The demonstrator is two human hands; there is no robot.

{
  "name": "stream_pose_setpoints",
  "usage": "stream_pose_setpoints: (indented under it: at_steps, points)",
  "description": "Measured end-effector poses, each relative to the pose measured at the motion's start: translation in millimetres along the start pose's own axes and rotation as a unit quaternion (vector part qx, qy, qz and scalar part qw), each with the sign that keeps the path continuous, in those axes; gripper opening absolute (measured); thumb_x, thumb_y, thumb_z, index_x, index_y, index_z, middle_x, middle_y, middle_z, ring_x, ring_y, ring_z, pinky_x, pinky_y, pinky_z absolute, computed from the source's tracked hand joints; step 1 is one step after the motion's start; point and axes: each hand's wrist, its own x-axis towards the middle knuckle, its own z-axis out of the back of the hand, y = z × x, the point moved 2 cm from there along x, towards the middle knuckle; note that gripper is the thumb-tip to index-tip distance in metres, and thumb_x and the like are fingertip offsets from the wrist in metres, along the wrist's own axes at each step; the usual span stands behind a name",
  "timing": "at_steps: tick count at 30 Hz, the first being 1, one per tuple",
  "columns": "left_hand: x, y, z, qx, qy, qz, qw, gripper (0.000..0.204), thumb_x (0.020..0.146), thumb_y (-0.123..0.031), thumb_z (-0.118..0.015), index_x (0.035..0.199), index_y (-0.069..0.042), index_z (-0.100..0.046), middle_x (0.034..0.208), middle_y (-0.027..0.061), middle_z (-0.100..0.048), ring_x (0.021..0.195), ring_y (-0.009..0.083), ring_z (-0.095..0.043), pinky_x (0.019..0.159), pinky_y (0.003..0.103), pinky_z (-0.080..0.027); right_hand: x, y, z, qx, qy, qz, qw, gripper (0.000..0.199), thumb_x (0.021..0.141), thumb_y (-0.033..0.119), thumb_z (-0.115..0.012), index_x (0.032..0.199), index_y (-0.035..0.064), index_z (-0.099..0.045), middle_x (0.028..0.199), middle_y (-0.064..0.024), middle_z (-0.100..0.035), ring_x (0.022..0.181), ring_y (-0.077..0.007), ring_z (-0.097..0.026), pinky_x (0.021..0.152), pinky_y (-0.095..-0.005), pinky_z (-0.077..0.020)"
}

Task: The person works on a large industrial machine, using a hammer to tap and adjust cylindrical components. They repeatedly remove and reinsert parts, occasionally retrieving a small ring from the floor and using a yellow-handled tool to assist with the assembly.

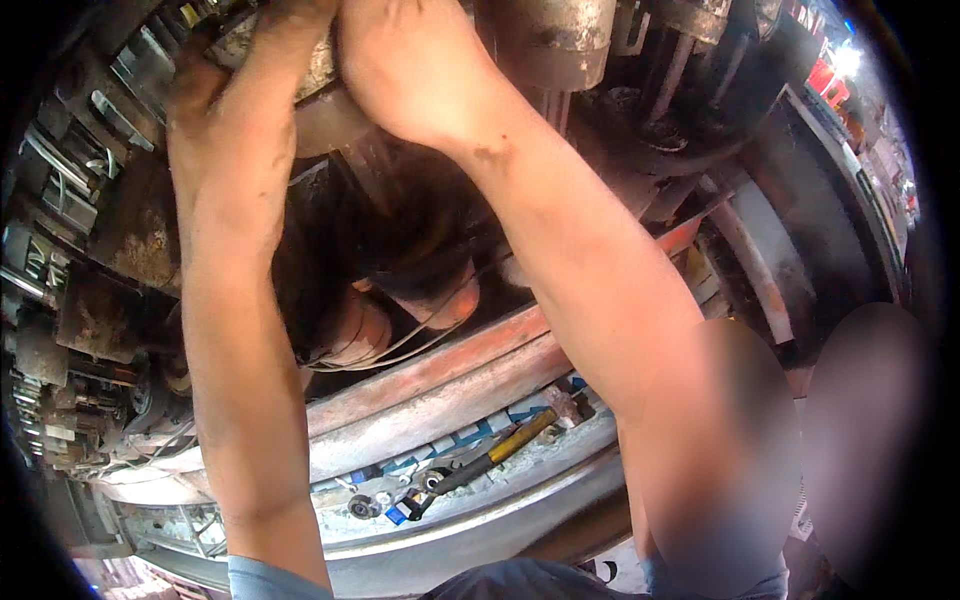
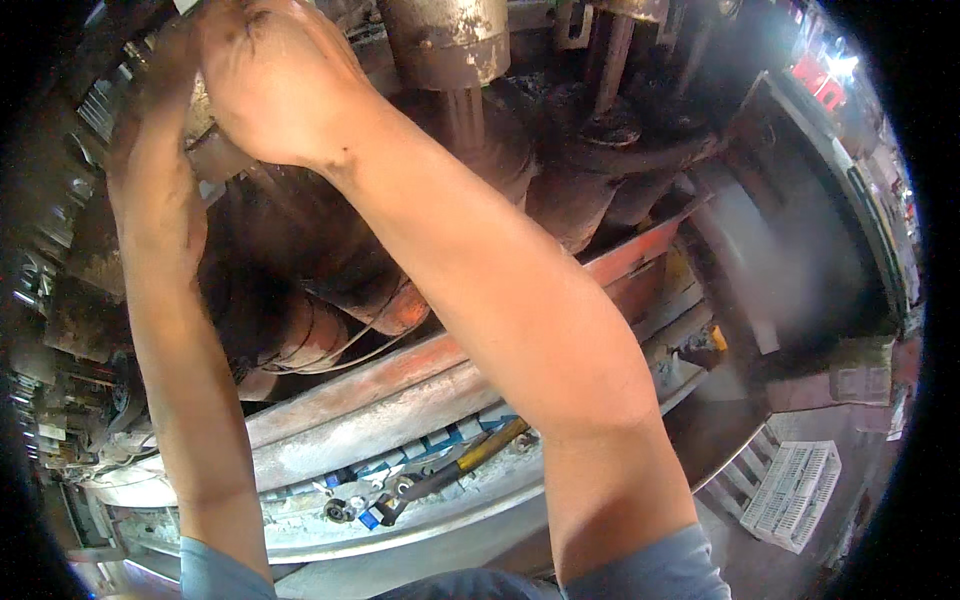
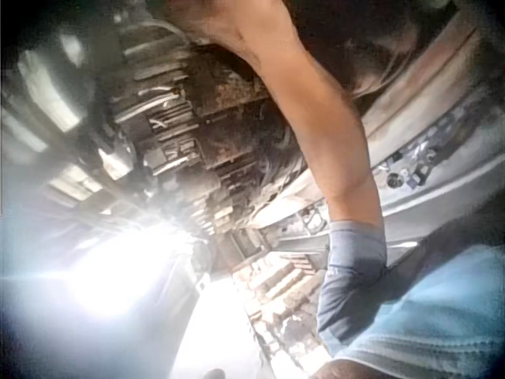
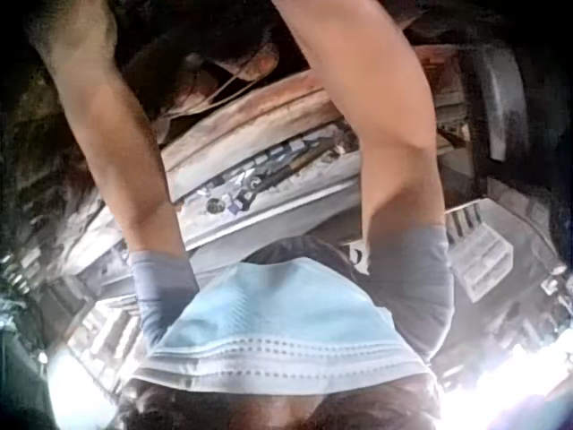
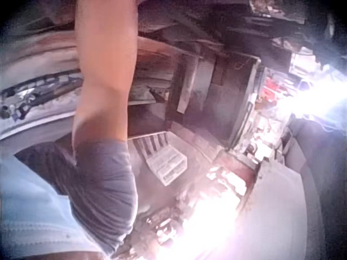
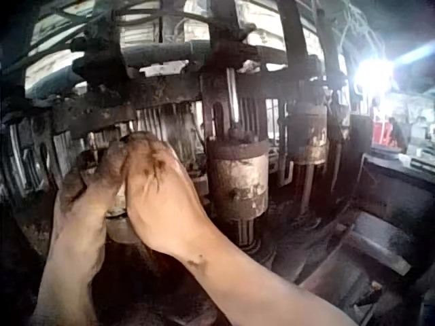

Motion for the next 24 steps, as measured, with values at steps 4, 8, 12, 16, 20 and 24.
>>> stream_pose_setpoints:
  at_steps: [4,8,12,16,20,24]
  points:
    - [-12.9,-30.0,-17.5,0.198,-0.016,-0.082,0.977,0.052,0.094,-0.032,-0.070,0.135,-0.001,-0.058,0.129,0.0161,-0.061,0.122,0.0229,-0.057,0.100,0.035,-0.044,2.2,1.9,1.3,0.198,-0.040,-0.215,0.956,0.023,0.090,0.003,-0.043,0.103,-0.0114,-0.055,0.100,-0.0306,-0.061,0.098,-0.0476,-0.059,0.090,-0.0508,-0.0464]
    - [-24.3,-33.3,-13.0,0.104,0.001,0.033,0.994,0.054,0.099,-0.039,-0.067,0.132,0.004,-0.059,0.121,0.0124,-0.066,0.111,0.0193,-0.061,0.094,0.034,-0.048,2.5,10.5,4.2,0.055,-0.079,-0.176,0.980,0.020,0.092,0.004,-0.042,0.104,-0.0087,-0.052,0.099,-0.0301,-0.061,0.096,-0.0479,-0.059,0.087,-0.0504,-0.0471]
    - [-20.7,-22.7,-15.3,0.108,-0.014,-0.009,0.994,0.054,0.097,-0.037,-0.070,0.132,0.003,-0.059,0.120,0.0115,-0.067,0.110,0.0196,-0.062,0.094,0.031,-0.048,-1.7,8.4,4.6,0.048,-0.033,-0.164,0.985,0.025,0.093,0.002,-0.039,0.111,-0.0102,-0.050,0.102,-0.0297,-0.060,0.099,-0.0473,-0.059,0.090,-0.0501,-0.0474]
    - [-13.2,-15.2,-10.5,0.061,-0.030,0.028,0.997,0.053,0.097,-0.033,-0.069,0.136,0.000,-0.056,0.125,0.0103,-0.063,0.116,0.0215,-0.060,0.099,0.034,-0.046,-15.4,22.0,13.9,0.213,-0.121,-0.270,0.931,0.046,0.100,0.034,-0.048,0.117,-0.0068,-0.058,0.109,-0.0278,-0.066,0.105,-0.0444,-0.064,0.092,-0.0477,-0.0509]
    - [2.2,-1.0,17.9,-0.043,0.078,0.131,0.987,0.065,0.098,-0.038,-0.066,0.148,-0.001,-0.045,0.146,0.0116,-0.053,0.132,0.0255,-0.053,0.112,0.038,-0.041,-50.1,57.2,24.6,0.343,-0.160,-0.395,0.837,0.059,0.089,0.039,-0.070,0.121,-0.0082,-0.057,0.109,-0.0327,-0.066,0.104,-0.0474,-0.065,0.090,-0.0468,-0.0537]
    - [10.1,11.3,29.0,0.029,0.123,0.011,0.992,0.070,0.101,-0.047,-0.059,0.152,-0.003,-0.040,0.152,0.0115,-0.048,0.137,0.0238,-0.049,0.112,0.039,-0.041,-62.3,71.1,20.4,0.244,-0.151,-0.404,0.868,0.077,0.073,0.029,-0.086,0.134,-0.0040,-0.051,0.117,-0.0289,-0.064,0.105,-0.0465,-0.066,0.090,-0.0484,-0.0551]
